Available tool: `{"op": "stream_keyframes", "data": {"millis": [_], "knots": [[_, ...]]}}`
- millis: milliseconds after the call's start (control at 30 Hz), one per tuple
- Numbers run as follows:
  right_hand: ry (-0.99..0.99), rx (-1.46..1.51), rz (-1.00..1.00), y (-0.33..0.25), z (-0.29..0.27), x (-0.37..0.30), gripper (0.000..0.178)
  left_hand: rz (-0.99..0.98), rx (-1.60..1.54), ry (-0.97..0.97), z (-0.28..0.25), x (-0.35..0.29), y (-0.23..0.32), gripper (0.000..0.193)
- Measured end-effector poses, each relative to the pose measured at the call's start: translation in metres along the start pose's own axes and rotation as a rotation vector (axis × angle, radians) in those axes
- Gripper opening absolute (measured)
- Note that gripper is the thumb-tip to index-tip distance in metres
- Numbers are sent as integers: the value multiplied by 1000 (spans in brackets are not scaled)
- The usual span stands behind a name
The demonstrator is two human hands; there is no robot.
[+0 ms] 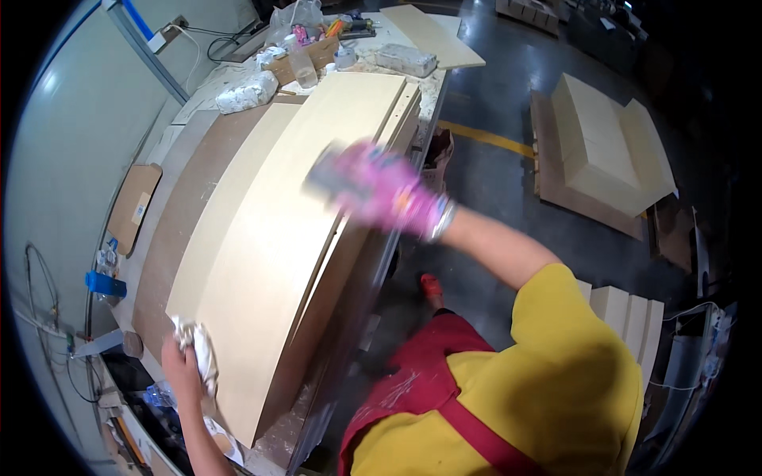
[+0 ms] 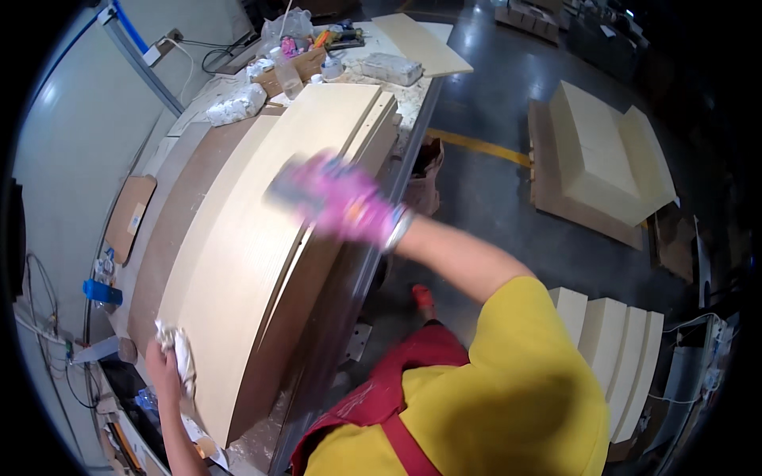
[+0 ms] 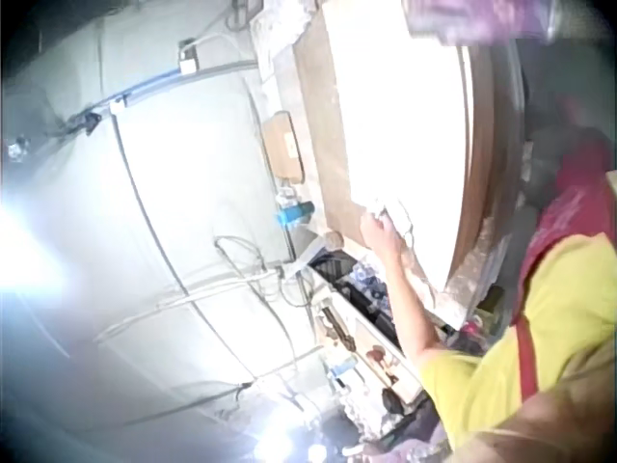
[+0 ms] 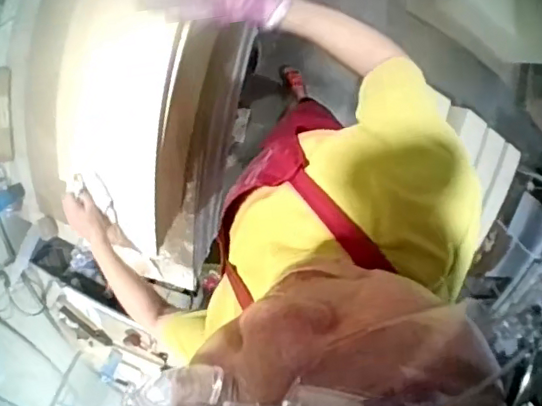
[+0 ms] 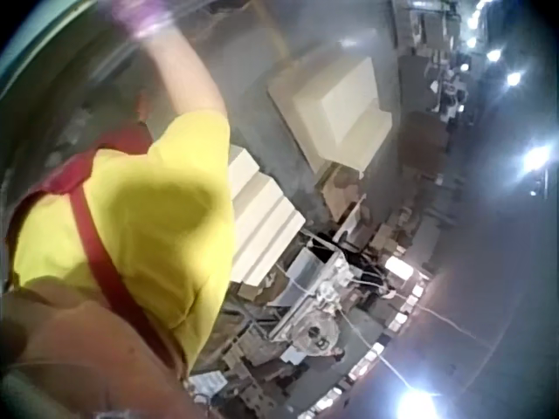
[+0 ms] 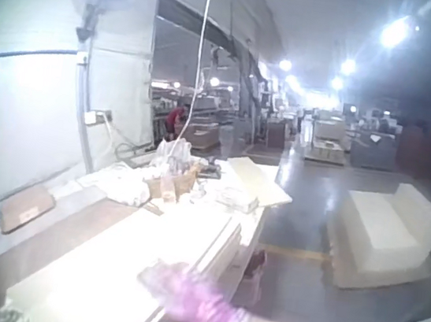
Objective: The person cleans and sands light-colored wooden panels in a workshop. They pour liquid from a plastic bottle onto a white cloth and wipe the surfaces of stacked panels. The person then uses a sanding block to smooth the panels, alternating between sanding and wiping with the cloth.
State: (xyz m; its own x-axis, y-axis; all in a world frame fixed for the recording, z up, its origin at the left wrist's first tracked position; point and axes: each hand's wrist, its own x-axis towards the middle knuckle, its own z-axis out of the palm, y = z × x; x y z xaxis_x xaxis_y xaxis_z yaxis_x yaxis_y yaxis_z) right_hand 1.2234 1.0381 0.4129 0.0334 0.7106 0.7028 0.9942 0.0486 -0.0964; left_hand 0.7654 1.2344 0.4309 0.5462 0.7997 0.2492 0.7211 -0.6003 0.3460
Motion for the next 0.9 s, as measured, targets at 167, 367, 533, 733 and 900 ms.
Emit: {"op": "stream_keyframes", "data": {"millis": [167,367,533,733,900], "knots": [[-178,505,-233,-110,17,5,59,39,-282,41,76,148,147,28],[-196,114,-84,70,32,6,62,48,-94,-22,167,202,196,39],[-100,93,684,249,-19,4,55,46,-258,-53,171,206,190,36],[-349,210,51,160,-1,20,64,-25,-327,-85,169,208,188,31],[-124,91,691,315,3,5,59,-13,-366,-62,169,213,186,33]]}}
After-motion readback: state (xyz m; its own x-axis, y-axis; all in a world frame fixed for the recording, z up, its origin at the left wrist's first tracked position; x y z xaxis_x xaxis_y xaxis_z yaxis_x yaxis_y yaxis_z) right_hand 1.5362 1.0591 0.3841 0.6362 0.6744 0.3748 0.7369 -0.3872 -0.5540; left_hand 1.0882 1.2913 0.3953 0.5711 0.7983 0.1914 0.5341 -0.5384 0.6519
